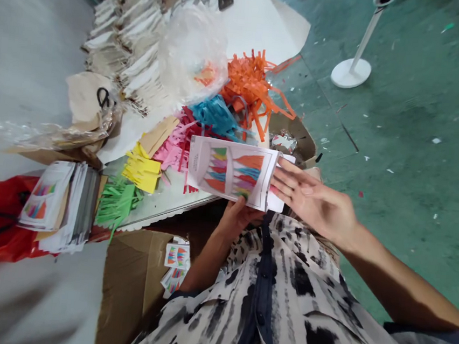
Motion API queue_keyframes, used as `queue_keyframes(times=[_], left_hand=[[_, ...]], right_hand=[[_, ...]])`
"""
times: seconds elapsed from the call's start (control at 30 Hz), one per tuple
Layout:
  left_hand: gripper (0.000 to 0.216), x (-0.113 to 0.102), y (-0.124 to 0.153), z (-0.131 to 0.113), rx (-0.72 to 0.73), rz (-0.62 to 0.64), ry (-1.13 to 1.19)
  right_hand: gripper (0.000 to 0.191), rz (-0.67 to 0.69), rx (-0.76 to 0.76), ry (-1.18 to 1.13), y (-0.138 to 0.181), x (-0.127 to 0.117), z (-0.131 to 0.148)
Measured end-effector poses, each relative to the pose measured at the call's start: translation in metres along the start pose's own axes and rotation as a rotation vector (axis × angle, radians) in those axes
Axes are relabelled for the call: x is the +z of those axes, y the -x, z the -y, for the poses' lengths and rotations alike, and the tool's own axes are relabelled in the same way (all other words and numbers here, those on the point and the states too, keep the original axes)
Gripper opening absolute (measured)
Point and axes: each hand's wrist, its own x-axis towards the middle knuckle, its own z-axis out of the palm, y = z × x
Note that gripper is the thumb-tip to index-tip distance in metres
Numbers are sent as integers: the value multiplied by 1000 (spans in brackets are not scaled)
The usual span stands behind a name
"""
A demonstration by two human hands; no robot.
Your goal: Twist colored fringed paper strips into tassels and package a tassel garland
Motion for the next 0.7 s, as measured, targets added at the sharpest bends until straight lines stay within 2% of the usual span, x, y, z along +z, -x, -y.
queue_keyframes(times=[0.07, 0.13, 0.27, 0.37, 0.43, 0.47, 0.5, 0.57, 0.63, 0.7], left_hand=[[67, -1, -2, 0, -15, 12, 4], [68, 2, -4, 8, -61, 39, -4], [85, 9, -7, 28, -128, 87, -22], [76, 5, -7, 15, -86, 37, -19], [62, 2, -6, -5, -69, 0, -16], [54, 3, -5, -15, -65, -11, -10], [47, 4, -5, -24, -58, -14, 3], [39, 13, -6, -29, -33, 21, 49], [41, 27, -11, -18, -19, 114, 90], [53, 41, -17, 4, -23, 212, 75]], right_hand=[[56, 58, 62, -14, 5, -1, 3], [68, 110, 130, -57, 0, 6, -1], [84, 58, 87, -72, -22, 27, -10], [85, 75, 91, -26, -14, 28, 4], [73, 74, 89, 91, 8, 20, 20], [61, 11, 31, 201, 20, 13, 27], [50, -112, -71, 350, 30, 7, 32], [53, -395, -312, 584, 40, -4, 31], [74, -456, -324, 631, 34, -11, 14], [88, -384, -225, 551, 15, -14, -9]])
